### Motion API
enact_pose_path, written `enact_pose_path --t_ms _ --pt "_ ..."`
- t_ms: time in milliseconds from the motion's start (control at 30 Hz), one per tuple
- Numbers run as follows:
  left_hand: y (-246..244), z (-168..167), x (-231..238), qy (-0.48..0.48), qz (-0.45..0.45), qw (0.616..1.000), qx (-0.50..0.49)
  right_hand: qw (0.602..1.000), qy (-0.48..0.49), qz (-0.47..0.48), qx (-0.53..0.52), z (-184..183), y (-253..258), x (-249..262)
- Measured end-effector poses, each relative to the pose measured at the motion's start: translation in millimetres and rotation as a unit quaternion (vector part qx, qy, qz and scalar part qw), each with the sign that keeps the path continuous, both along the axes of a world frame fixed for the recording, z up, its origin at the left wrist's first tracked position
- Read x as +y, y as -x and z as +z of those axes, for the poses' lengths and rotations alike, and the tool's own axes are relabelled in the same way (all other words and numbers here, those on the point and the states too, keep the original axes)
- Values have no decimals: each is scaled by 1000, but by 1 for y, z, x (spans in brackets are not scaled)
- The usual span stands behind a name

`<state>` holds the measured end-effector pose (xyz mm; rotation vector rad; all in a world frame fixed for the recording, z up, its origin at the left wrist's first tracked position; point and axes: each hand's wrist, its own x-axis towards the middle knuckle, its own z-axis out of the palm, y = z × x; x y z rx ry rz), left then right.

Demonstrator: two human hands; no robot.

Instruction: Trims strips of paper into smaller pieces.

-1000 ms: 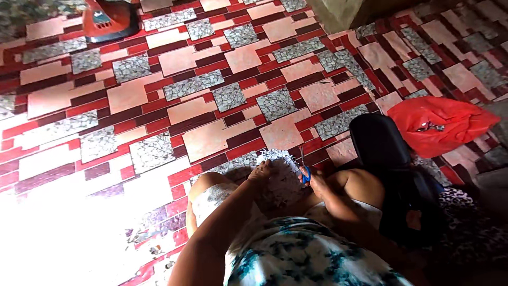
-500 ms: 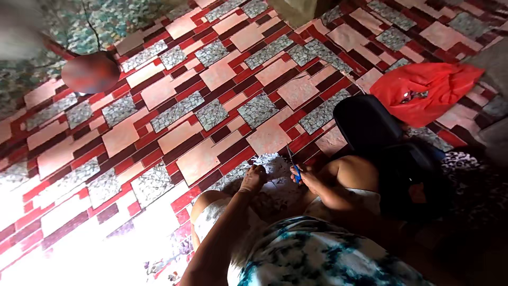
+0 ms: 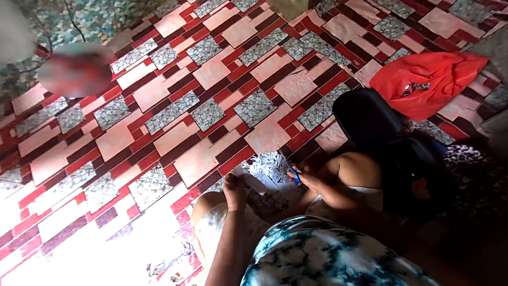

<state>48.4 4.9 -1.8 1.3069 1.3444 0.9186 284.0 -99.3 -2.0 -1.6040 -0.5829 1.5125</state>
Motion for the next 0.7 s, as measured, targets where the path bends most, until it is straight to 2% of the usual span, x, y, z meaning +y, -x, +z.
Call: enact_pose_path --t_ms 133,233,367,567,700 --pt "-1 -8 11 162 40 981 -98 1000 15 21 1 -3 1 2" --pt "-5 -18 21 205 53 967 -141 999 22 26 -3 -2 2 2" --pt "-10 -28 19 206 11 967 -150 999 20 26 -12 -1 2 0" --pt "-11 -24 12 173 -44 981 -78 996 13 71 -58 -5 7 0" --pt "-16 -29 9 186 -47 979 -71 997 -18 60 40 -7 7 -2"
